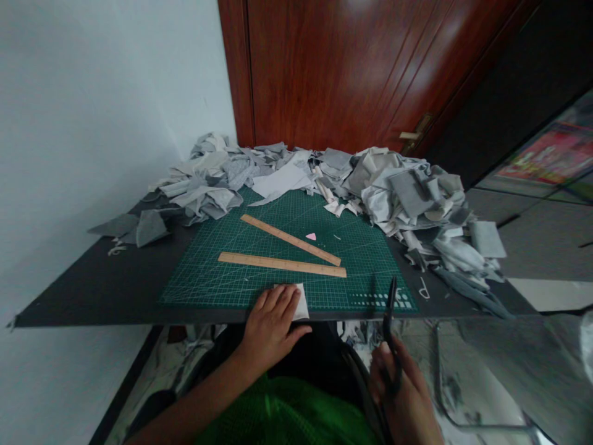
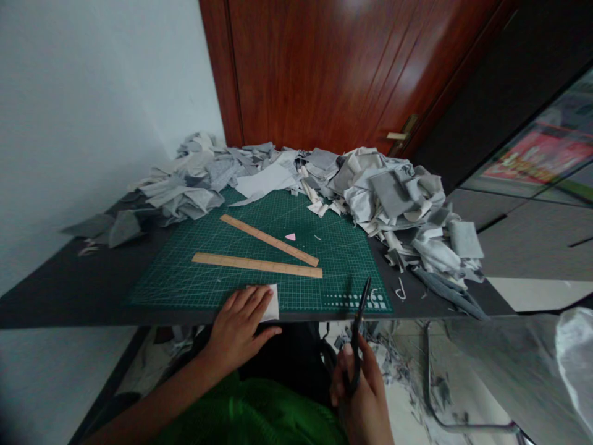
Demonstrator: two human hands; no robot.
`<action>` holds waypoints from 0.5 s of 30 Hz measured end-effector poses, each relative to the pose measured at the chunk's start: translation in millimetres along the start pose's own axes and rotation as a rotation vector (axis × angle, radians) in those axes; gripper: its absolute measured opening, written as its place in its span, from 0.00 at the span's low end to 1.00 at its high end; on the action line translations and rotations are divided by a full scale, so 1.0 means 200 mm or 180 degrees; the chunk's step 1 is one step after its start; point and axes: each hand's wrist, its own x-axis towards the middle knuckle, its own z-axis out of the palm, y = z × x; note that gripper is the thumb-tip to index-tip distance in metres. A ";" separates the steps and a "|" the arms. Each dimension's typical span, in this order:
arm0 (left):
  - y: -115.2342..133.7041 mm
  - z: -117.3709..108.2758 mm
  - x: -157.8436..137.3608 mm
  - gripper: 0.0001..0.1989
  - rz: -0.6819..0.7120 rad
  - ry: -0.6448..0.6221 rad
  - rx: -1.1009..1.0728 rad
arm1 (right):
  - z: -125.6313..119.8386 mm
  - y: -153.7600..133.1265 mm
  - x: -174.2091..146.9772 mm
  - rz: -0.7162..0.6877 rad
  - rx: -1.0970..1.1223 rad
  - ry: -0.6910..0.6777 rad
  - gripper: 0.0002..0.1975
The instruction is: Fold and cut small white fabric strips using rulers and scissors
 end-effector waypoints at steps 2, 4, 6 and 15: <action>0.00 0.00 0.00 0.32 -0.0018 -0.0087 0.0041 | -0.02 -0.02 0.00 -0.0069 -0.0163 -0.0030 0.39; 0.01 -0.01 0.01 0.35 -0.0042 -0.0177 0.0066 | -0.03 -0.03 -0.01 -0.0009 -0.0395 -0.0277 0.41; 0.02 -0.02 0.02 0.38 -0.0084 -0.0256 0.0088 | -0.04 -0.03 -0.03 0.0185 -0.0546 -0.0554 0.41; -0.02 -0.07 0.08 0.34 0.0028 -0.0426 0.0123 | -0.04 0.02 -0.11 0.0974 -0.1102 -0.1077 0.34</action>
